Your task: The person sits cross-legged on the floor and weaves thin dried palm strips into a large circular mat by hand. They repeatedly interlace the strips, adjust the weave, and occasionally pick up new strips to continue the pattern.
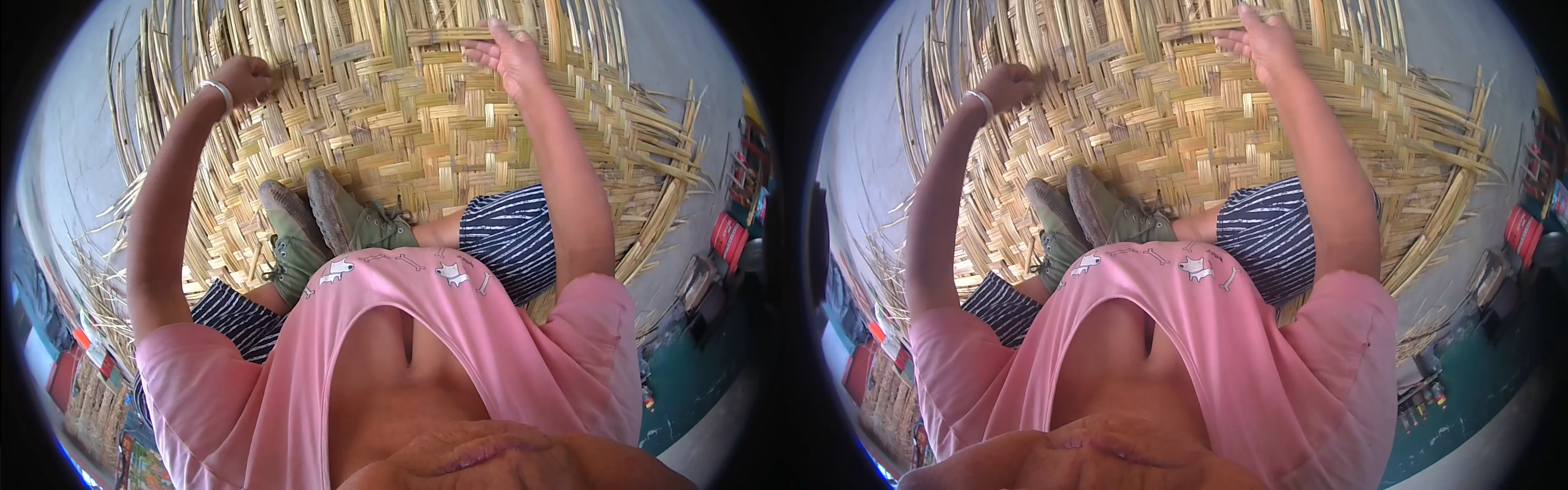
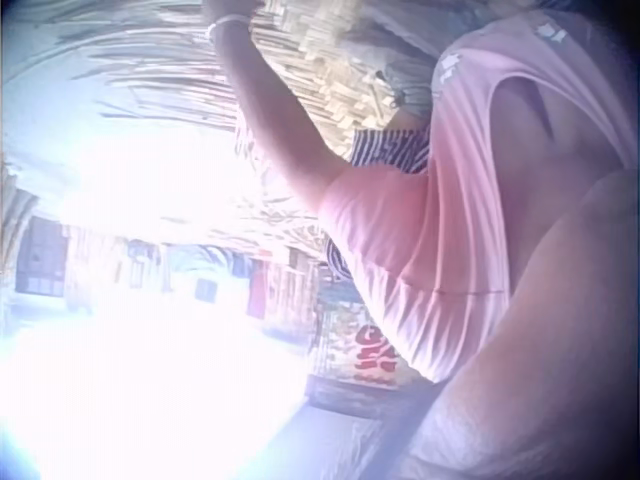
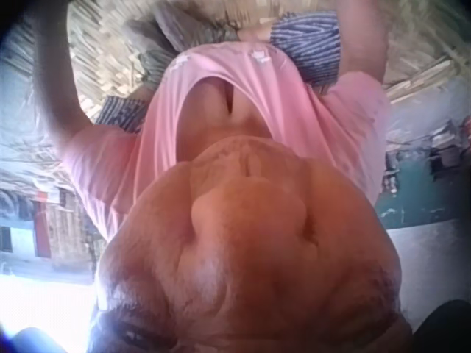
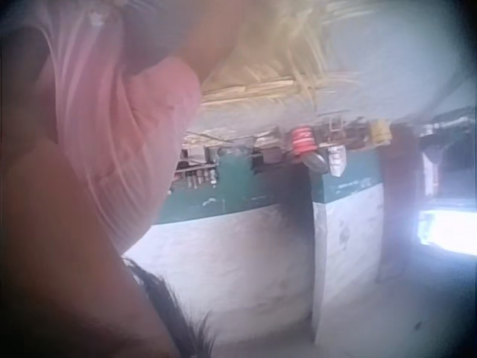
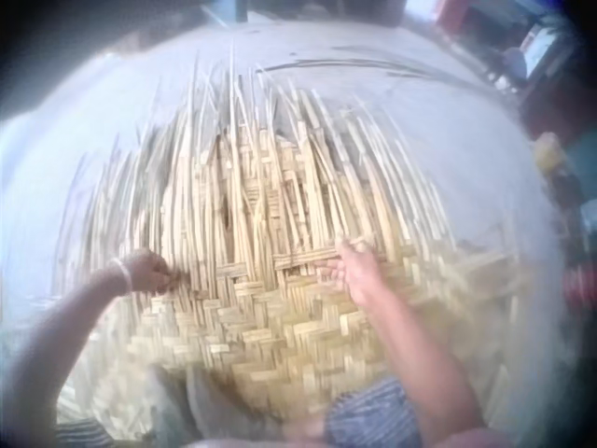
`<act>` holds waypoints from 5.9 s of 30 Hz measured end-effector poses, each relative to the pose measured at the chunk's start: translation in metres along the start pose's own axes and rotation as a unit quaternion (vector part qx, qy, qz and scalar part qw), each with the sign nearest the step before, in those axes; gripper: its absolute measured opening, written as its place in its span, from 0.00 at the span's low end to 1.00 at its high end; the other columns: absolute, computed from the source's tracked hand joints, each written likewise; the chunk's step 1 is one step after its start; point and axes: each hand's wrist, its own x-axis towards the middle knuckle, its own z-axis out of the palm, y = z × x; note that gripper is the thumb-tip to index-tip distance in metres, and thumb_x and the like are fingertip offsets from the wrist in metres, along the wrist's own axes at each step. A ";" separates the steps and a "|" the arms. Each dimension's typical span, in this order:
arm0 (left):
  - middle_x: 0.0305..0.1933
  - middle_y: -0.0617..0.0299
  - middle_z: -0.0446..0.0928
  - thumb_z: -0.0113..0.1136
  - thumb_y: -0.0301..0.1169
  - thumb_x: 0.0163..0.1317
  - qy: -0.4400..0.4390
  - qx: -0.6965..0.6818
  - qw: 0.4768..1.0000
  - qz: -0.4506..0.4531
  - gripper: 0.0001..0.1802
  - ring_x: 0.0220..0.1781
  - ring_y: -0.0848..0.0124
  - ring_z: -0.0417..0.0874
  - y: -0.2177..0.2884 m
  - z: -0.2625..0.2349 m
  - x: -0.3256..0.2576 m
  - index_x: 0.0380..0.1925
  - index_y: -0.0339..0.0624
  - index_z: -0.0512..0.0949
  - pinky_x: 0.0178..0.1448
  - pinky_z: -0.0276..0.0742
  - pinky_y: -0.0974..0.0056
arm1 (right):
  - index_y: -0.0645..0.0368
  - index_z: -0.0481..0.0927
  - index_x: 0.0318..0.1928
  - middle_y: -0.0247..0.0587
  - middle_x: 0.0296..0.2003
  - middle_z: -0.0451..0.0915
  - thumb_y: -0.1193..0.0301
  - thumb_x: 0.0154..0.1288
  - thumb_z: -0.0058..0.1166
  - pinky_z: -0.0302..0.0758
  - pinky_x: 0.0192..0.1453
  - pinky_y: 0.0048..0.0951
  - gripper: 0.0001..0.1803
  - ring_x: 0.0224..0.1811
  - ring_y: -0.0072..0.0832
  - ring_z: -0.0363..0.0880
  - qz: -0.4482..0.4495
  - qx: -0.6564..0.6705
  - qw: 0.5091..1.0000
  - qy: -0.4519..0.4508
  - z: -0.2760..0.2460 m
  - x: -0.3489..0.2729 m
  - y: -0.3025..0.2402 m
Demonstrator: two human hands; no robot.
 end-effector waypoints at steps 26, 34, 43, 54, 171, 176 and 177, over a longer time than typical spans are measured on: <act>0.31 0.60 0.83 0.60 0.54 0.71 0.118 0.062 0.987 0.089 0.25 0.32 0.69 0.81 -0.030 0.029 0.020 0.42 0.41 0.86 0.42 0.77 0.59 | 0.62 0.83 0.51 0.46 0.61 0.77 0.65 0.67 0.62 0.62 0.81 0.44 0.17 0.75 0.43 0.65 -0.262 -0.739 0.607 -0.131 0.079 -0.030 -0.051; 0.33 0.56 0.85 0.61 0.54 0.71 0.127 0.026 0.989 0.071 0.26 0.34 0.64 0.84 -0.033 0.035 0.018 0.43 0.40 0.85 0.46 0.79 0.57 | 0.60 0.82 0.43 0.50 0.41 0.82 0.71 0.68 0.56 0.80 0.58 0.44 0.07 0.50 0.41 0.82 -0.153 -0.755 0.605 -0.204 0.087 -0.009 -0.058; 0.33 0.54 0.85 0.59 0.54 0.72 0.131 0.057 0.986 0.082 0.24 0.34 0.57 0.84 -0.026 0.031 0.014 0.39 0.42 0.85 0.46 0.79 0.54 | 0.59 0.81 0.47 0.44 0.39 0.84 0.67 0.70 0.60 0.83 0.50 0.38 0.11 0.42 0.32 0.83 0.008 -0.718 0.651 -0.247 0.096 -0.001 -0.074; 0.25 0.61 0.80 0.61 0.57 0.69 0.135 0.024 0.985 0.109 0.27 0.27 0.69 0.79 -0.035 0.032 0.022 0.37 0.41 0.85 0.38 0.76 0.59 | 0.55 0.87 0.39 0.43 0.32 0.87 0.67 0.63 0.65 0.82 0.42 0.38 0.07 0.33 0.32 0.84 -0.008 -0.723 0.648 -0.239 0.090 0.026 -0.067; 0.44 0.52 0.88 0.63 0.30 0.70 0.199 -0.155 0.943 0.217 0.09 0.41 0.58 0.89 0.175 0.133 0.057 0.47 0.39 0.84 0.48 0.85 0.57 | 0.68 0.75 0.63 0.50 0.53 0.84 0.71 0.64 0.71 0.83 0.62 0.39 0.30 0.57 0.37 0.84 0.031 0.015 0.994 -0.106 0.025 0.023 -0.058; 0.43 0.51 0.88 0.63 0.32 0.70 0.126 -0.121 0.961 0.217 0.12 0.44 0.58 0.89 0.183 0.116 0.058 0.50 0.40 0.85 0.51 0.84 0.57 | 0.70 0.70 0.67 0.50 0.57 0.82 0.70 0.65 0.70 0.80 0.66 0.44 0.34 0.60 0.40 0.82 -0.009 0.054 0.990 -0.131 0.016 0.026 -0.048; 0.43 0.51 0.88 0.63 0.32 0.70 0.122 -0.159 0.954 0.221 0.13 0.43 0.60 0.89 0.177 0.120 0.065 0.51 0.40 0.84 0.50 0.84 0.57 | 0.69 0.71 0.67 0.50 0.58 0.82 0.71 0.65 0.70 0.80 0.66 0.45 0.34 0.60 0.40 0.82 -0.007 0.040 0.994 -0.101 0.016 0.028 -0.044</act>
